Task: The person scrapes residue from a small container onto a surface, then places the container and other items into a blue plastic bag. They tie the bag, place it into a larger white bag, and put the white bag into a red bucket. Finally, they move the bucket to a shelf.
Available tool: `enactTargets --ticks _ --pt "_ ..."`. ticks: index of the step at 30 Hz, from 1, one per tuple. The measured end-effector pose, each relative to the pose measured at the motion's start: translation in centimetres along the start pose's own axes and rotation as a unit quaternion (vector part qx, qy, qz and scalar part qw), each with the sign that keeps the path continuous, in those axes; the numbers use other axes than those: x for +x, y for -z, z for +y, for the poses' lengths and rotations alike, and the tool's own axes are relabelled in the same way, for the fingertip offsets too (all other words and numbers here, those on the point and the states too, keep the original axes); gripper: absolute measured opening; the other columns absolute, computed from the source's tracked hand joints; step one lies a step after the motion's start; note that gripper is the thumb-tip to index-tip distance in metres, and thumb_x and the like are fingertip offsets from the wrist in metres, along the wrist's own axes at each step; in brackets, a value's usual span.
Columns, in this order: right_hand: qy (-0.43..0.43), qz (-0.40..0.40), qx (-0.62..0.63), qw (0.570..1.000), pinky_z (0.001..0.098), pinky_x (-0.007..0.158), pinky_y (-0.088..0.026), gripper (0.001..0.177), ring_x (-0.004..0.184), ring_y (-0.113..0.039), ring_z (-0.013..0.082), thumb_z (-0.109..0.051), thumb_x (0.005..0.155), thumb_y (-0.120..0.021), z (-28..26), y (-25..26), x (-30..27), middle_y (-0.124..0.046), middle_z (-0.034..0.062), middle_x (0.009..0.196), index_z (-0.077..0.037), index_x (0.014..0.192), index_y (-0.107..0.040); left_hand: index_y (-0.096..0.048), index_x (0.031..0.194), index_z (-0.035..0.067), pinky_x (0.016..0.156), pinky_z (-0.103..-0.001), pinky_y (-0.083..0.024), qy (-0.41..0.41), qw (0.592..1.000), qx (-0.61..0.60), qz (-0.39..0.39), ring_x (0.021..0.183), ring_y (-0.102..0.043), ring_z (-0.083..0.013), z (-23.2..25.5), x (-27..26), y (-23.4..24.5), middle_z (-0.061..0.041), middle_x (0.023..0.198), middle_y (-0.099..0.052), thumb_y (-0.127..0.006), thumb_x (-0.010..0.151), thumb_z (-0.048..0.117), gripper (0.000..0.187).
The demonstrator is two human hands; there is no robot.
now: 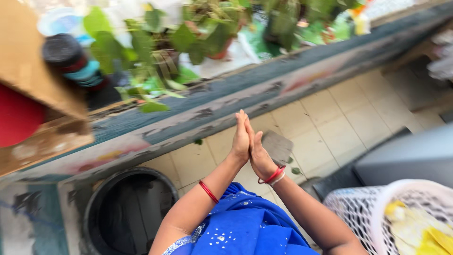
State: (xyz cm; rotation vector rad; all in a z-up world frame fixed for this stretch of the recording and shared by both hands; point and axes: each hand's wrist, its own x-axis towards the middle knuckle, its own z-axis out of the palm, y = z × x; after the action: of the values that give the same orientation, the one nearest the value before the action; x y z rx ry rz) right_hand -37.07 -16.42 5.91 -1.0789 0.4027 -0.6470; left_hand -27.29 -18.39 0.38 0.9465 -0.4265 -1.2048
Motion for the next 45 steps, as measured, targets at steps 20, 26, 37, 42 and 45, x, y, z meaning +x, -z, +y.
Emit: enactTargets --ticks 20,26,37,42,45 --pt "0.125 0.237 0.282 0.921 0.0577 0.127 -0.006 0.120 0.160 0.000 0.0383 -0.088 0.084 -0.028 -6.2 27.7 -9.9 0.000 0.0152 0.175 -0.004 0.164 0.001 -0.001 0.166 0.017 0.125 -0.057 -0.012 0.175 0.960 -0.161 -0.150 0.157 -0.013 -0.0451 -8.2 2.9 -16.7 -0.029 0.169 -0.013 -0.028 0.085 0.088 0.111" --pt "0.143 0.250 0.299 0.910 0.0562 0.127 -0.010 0.123 0.160 -0.002 0.0388 -0.089 0.083 -0.030 -8.2 32.5 -8.9 -0.005 0.0166 0.174 0.002 0.163 -0.004 -0.007 0.166 0.015 0.125 -0.058 -0.012 0.203 0.942 -0.205 -0.168 0.156 -0.017 -0.0448 -9.9 8.8 -19.1 -0.029 0.168 -0.017 -0.028 0.086 0.088 0.110" --pt "0.143 0.302 0.290 0.897 0.0597 0.123 -0.024 0.112 0.155 -0.022 0.0428 -0.087 0.083 -0.032 -14.1 40.1 0.2 -0.026 0.0196 0.167 -0.001 0.155 -0.028 -0.016 0.165 0.013 0.124 -0.057 -0.015 0.250 0.928 -0.202 -0.189 0.154 -0.021 -0.0433 -12.2 22.7 -25.4 -0.028 0.166 -0.024 -0.027 0.087 0.087 0.108" --pt "0.148 0.320 0.312 0.882 0.0609 0.121 -0.031 0.104 0.150 -0.030 0.0429 -0.085 0.085 -0.032 -15.7 42.1 3.0 -0.034 0.0201 0.161 -0.003 0.149 -0.038 -0.017 0.164 0.013 0.124 -0.057 -0.015 0.278 0.922 -0.201 -0.177 0.154 -0.022 -0.0437 -13.0 26.3 -27.5 -0.029 0.166 -0.024 -0.027 0.087 0.087 0.106" --pt "0.149 0.315 0.317 0.882 0.0606 0.120 -0.033 0.101 0.147 -0.035 0.0418 -0.084 0.087 -0.032 -16.3 43.7 4.4 -0.038 0.0197 0.158 -0.004 0.146 -0.042 -0.018 0.164 0.014 0.124 -0.056 -0.014 0.273 0.926 -0.187 -0.183 0.154 -0.021 -0.0429 -13.4 28.4 -28.4 -0.029 0.166 -0.023 -0.027 0.087 0.086 0.106"
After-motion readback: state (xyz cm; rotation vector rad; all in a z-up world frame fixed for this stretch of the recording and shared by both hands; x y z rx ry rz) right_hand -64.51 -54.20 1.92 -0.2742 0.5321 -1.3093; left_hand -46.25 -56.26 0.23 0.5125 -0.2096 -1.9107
